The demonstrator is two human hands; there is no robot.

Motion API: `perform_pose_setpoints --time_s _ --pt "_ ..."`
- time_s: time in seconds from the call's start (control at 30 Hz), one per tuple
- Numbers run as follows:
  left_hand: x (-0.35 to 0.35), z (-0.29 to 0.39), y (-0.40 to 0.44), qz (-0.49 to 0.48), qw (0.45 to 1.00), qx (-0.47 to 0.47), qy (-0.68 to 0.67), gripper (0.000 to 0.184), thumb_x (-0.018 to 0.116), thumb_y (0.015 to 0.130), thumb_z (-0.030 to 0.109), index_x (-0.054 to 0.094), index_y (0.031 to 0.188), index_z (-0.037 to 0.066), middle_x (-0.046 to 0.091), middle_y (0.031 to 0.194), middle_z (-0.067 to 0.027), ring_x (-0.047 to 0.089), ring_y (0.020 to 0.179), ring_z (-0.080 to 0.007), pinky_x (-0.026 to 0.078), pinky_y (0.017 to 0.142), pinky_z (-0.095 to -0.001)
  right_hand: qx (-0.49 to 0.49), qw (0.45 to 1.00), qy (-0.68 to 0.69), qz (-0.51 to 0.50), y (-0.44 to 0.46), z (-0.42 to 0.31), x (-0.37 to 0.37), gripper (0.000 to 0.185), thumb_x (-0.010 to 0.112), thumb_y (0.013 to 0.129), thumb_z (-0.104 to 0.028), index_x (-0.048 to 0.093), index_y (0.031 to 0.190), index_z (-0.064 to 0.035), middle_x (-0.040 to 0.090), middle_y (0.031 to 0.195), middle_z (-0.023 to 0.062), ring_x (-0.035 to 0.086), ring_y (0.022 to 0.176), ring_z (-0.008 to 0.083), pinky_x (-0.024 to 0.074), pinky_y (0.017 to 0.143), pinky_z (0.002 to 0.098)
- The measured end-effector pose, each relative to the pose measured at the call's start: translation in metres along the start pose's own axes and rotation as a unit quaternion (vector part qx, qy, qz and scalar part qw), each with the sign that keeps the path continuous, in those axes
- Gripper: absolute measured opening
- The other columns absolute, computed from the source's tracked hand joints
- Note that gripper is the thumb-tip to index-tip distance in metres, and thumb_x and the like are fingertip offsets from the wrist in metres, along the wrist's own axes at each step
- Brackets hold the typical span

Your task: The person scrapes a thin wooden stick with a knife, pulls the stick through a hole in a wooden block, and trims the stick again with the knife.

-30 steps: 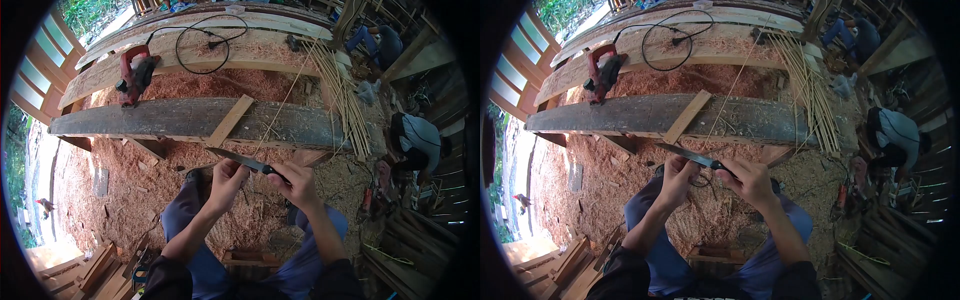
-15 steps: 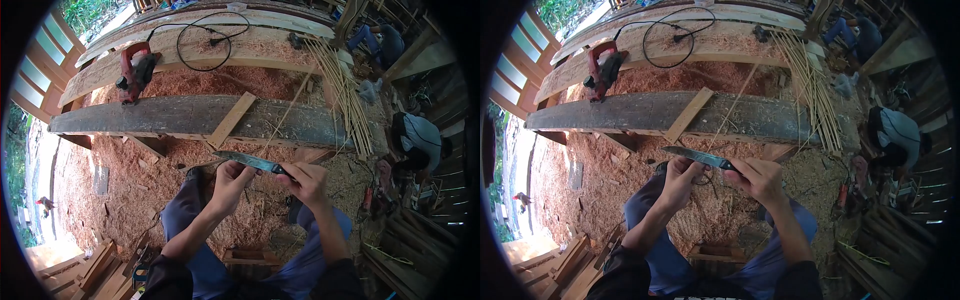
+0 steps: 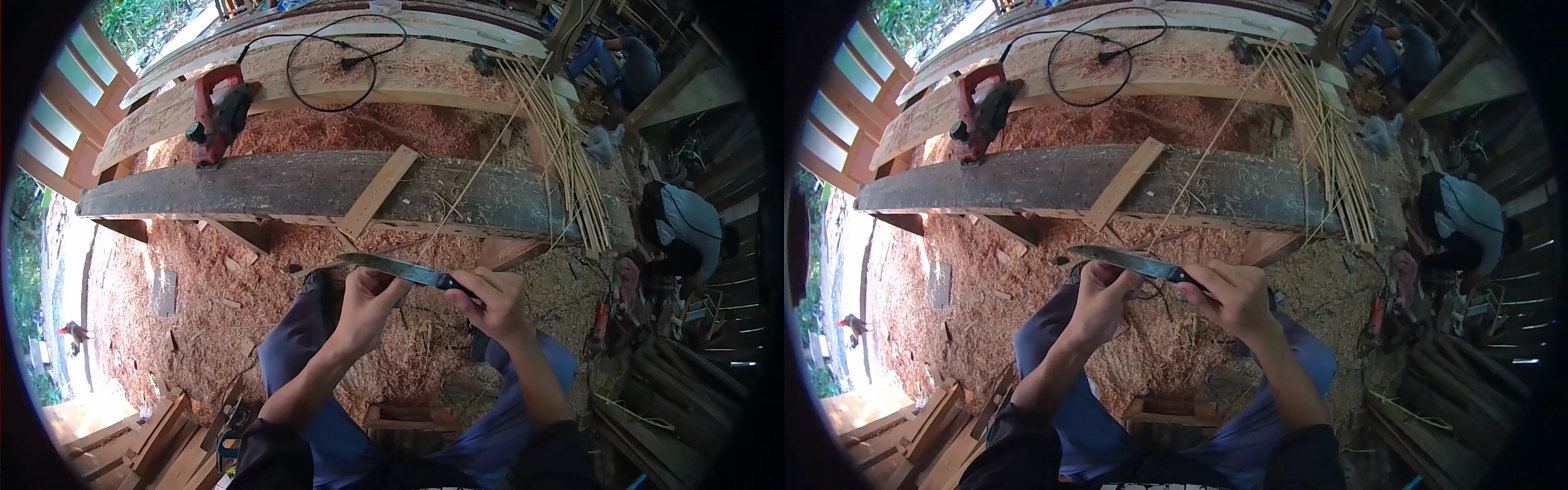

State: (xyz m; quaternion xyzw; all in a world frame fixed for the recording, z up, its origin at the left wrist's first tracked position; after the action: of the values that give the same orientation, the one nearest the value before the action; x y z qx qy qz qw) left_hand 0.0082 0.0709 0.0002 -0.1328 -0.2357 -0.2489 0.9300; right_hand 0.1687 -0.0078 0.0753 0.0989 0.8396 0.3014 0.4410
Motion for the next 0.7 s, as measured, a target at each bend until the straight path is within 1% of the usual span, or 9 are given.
perform_pose_setpoints --time_s 0.07,0.17,0.23,0.33,0.47,0.53,0.57,0.67,0.7 --pt "0.001 0.001 0.001 -0.015 1.0 -0.002 -0.008 0.014 0.067 0.099 0.005 0.073 0.109 -0.002 0.061 0.078 0.0051 0.046 0.065 -0.0019 0.034 0.057 -0.0229 -0.003 1.0 0.001 -0.001 0.001 0.001 -0.001 0.025 0.074 0.094 -0.031 0.074 0.103 -0.0071 0.068 0.073 0.0026 0.064 0.055 0.0172 0.0462 0.046 0.0318" --pt "0.0 -0.001 0.0 -0.013 0.999 -0.025 -0.018 0.012 0.067 0.098 0.004 0.074 0.107 -0.002 0.06 0.075 0.0054 0.044 0.065 -0.0015 0.032 0.056 -0.0233 -0.022 1.0 -0.021 0.007 -0.001 0.003 -0.002 0.024 0.075 0.093 -0.031 0.075 0.102 -0.0082 0.069 0.074 0.0016 0.064 0.055 0.0168 0.0464 0.047 0.0313" --pt "0.001 0.004 -0.002 -0.015 0.999 -0.027 0.009 0.011 0.066 0.099 0.004 0.075 0.1 -0.003 0.058 0.073 0.0058 0.043 0.064 -0.0014 0.031 0.056 -0.0233 -0.047 0.998 -0.034 0.031 -0.003 0.003 -0.008 0.024 0.077 0.092 -0.032 0.075 0.101 -0.0097 0.069 0.074 0.0 0.064 0.055 0.0157 0.0467 0.047 0.0302" --pt "0.005 0.01 -0.001 -0.021 0.999 -0.044 0.007 0.013 0.065 0.1 0.006 0.074 0.096 -0.003 0.059 0.073 0.0054 0.043 0.064 -0.0014 0.031 0.056 -0.0232 -0.056 0.996 -0.062 0.04 -0.007 0.006 -0.015 0.025 0.077 0.091 -0.033 0.075 0.1 -0.0104 0.07 0.075 -0.0007 0.064 0.057 0.0153 0.0472 0.048 0.0298" --pt "0.007 0.008 0.0 -0.029 0.998 -0.04 0.027 0.014 0.065 0.1 0.008 0.074 0.096 -0.003 0.059 0.073 0.005 0.043 0.064 -0.0016 0.032 0.056 -0.023 -0.073 0.993 -0.074 0.052 -0.008 0.005 -0.021 0.025 0.078 0.09 -0.034 0.075 0.1 -0.0106 0.069 0.075 -0.0004 0.064 0.058 0.0154 0.0475 0.048 0.0303" --pt "0.01 0.007 0.0 -0.064 0.996 -0.054 0.02 0.013 0.064 0.1 0.007 0.073 0.099 -0.002 0.062 0.075 0.0036 0.045 0.065 -0.0016 0.033 0.056 -0.0224 -0.074 0.993 -0.077 0.046 -0.009 0.007 -0.024 0.025 0.078 0.09 -0.034 0.075 0.099 -0.0106 0.069 0.075 -0.0003 0.064 0.058 0.0157 0.0475 0.048 0.0305" --pt "0.011 0.008 0.0 -0.063 0.996 -0.054 0.02 0.013 0.064 0.1 0.007 0.073 0.099 -0.002 0.062 0.075 0.0036 0.045 0.065 -0.0016 0.033 0.056 -0.0224 -0.075 0.993 -0.077 0.046 -0.009 0.007 -0.024 0.025 0.078 0.09 -0.034 0.075 0.099 -0.0106 0.069 0.075 -0.0003 0.064 0.058 0.0157 0.0475 0.048 0.0305" --pt "0.013 0.012 0.0 -0.055 0.997 -0.058 0.018 0.012 0.063 0.1 0.006 0.072 0.101 -0.001 0.067 0.079 0.0012 0.046 0.065 -0.0017 0.034 0.057 -0.0219 -0.085 0.992 -0.074 0.051 -0.01 0.008 -0.027 0.026 0.078 0.09 -0.034 0.075 0.099 -0.0104 0.069 0.075 -0.0002 0.064 0.058 0.0159 0.0472 0.049 0.0302" --pt "0.013 0.011 -0.001 -0.066 0.996 -0.066 0.015 0.012 0.063 0.1 0.007 0.071 0.104 -0.001 0.069 0.083 -0.0007 0.046 0.065 -0.0017 0.035 0.057 -0.0216 -0.089 0.992 -0.078 0.052 -0.01 0.008 -0.027 0.026 0.078 0.09 -0.034 0.075 0.099 -0.0098 0.069 0.074 0.0004 0.064 0.057 0.0158 0.0467 0.048 0.0301"
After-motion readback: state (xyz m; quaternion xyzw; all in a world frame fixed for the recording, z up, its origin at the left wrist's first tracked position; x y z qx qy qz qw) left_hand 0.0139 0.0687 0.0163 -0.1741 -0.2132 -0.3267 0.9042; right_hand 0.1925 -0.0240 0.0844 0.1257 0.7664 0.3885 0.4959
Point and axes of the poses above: each hand's wrist, its own y-axis towards the middle knuckle, its own x-axis out of the palm, z = x × y, the point moved 8 cm from there along y, towards the middle knuckle
